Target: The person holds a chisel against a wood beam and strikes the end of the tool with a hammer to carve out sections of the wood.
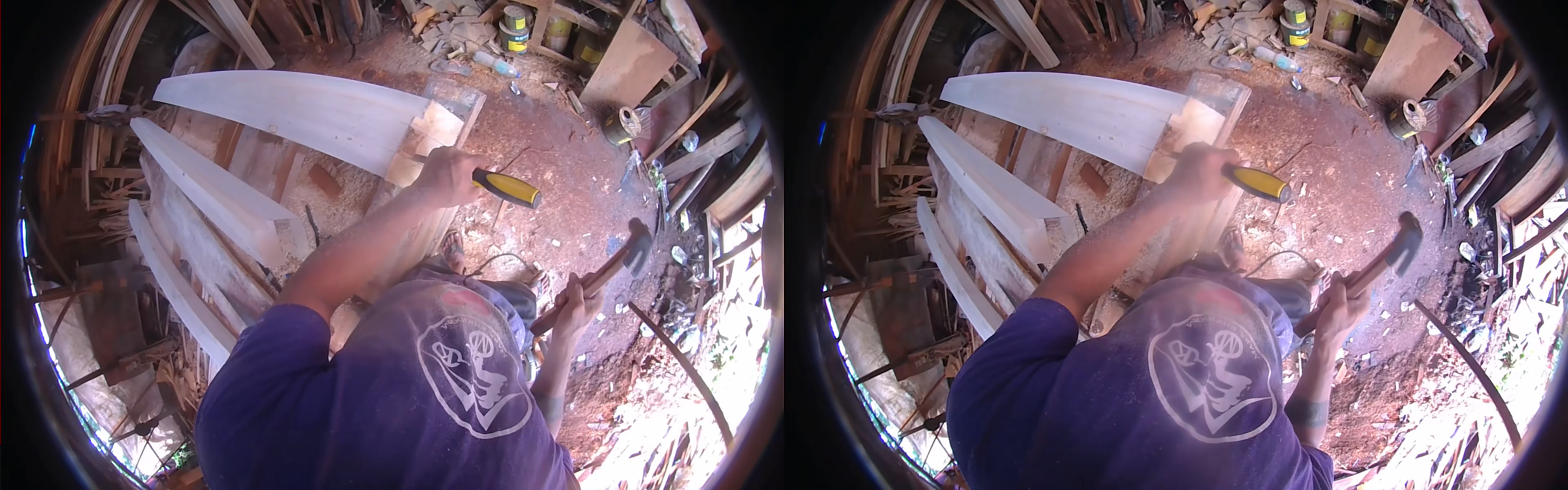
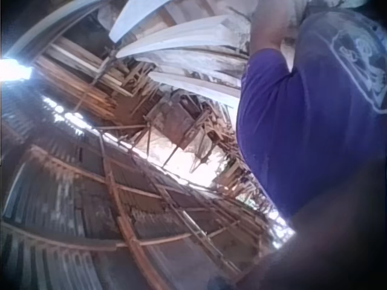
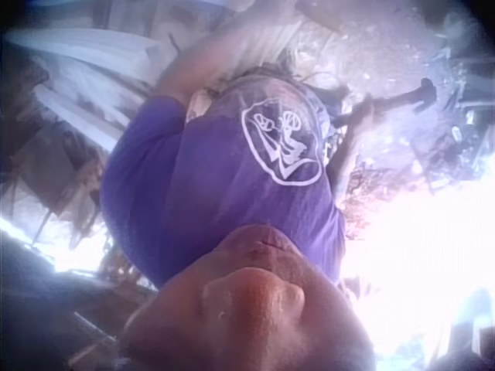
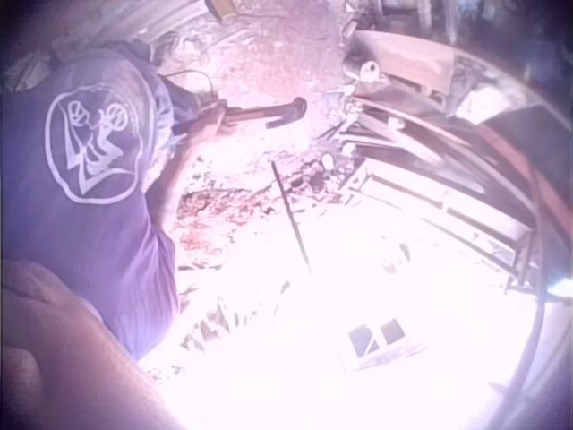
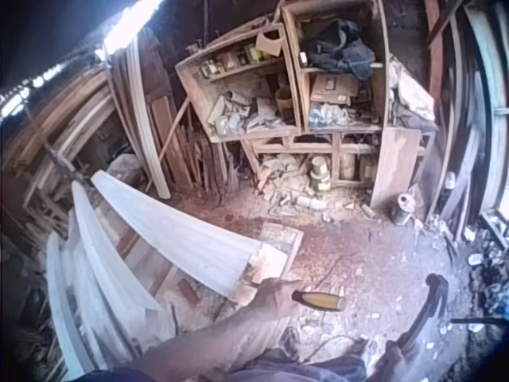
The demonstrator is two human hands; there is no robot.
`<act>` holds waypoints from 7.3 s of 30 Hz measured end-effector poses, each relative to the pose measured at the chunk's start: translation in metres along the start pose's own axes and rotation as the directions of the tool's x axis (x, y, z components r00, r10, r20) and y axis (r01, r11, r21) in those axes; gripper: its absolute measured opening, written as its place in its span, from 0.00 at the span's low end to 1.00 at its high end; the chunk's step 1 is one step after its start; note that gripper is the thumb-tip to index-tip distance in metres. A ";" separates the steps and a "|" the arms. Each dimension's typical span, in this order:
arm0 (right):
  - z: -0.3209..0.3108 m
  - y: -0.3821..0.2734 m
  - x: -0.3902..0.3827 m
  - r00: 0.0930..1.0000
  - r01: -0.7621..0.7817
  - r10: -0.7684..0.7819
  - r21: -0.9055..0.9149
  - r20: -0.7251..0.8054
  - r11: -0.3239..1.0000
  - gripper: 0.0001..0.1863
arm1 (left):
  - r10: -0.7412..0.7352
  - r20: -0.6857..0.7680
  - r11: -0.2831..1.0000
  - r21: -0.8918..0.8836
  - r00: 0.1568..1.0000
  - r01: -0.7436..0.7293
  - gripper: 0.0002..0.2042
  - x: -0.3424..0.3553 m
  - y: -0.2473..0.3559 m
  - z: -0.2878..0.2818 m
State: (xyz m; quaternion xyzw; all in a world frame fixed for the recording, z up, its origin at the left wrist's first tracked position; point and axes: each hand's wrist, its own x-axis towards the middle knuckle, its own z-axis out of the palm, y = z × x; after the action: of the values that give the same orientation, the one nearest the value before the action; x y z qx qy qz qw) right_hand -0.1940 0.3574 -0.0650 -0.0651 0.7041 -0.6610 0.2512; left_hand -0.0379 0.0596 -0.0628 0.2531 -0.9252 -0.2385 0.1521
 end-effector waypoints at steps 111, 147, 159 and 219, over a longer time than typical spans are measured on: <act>0.251 -0.301 0.034 0.220 0.975 -0.166 -0.223 0.961 -0.002 0.12 | -0.665 -0.565 0.732 -0.623 0.488 0.276 0.26 0.006 -0.050 -0.065; 0.132 -0.202 0.075 0.755 0.557 -0.178 -0.475 0.630 0.681 0.13 | -0.718 -0.215 0.197 -0.975 0.662 -0.103 0.19 0.002 -0.059 -0.112; 0.160 -0.221 0.071 0.684 0.647 -0.183 -0.471 0.706 0.600 0.13 | -0.676 -0.256 0.358 -0.934 0.691 0.004 0.19 -0.001 -0.033 -0.081; 0.109 -0.203 0.046 0.781 0.495 -0.154 -0.449 0.605 0.744 0.11 | -0.371 -0.309 0.493 -0.865 0.876 -0.096 0.17 -0.005 -0.009 -0.118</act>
State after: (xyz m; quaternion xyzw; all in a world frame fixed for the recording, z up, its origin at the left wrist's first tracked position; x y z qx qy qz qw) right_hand -0.2346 0.2158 0.1186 -0.4462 0.7503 -0.4006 0.2785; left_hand 0.0170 0.0125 0.0309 0.2673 -0.5939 -0.6110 0.4500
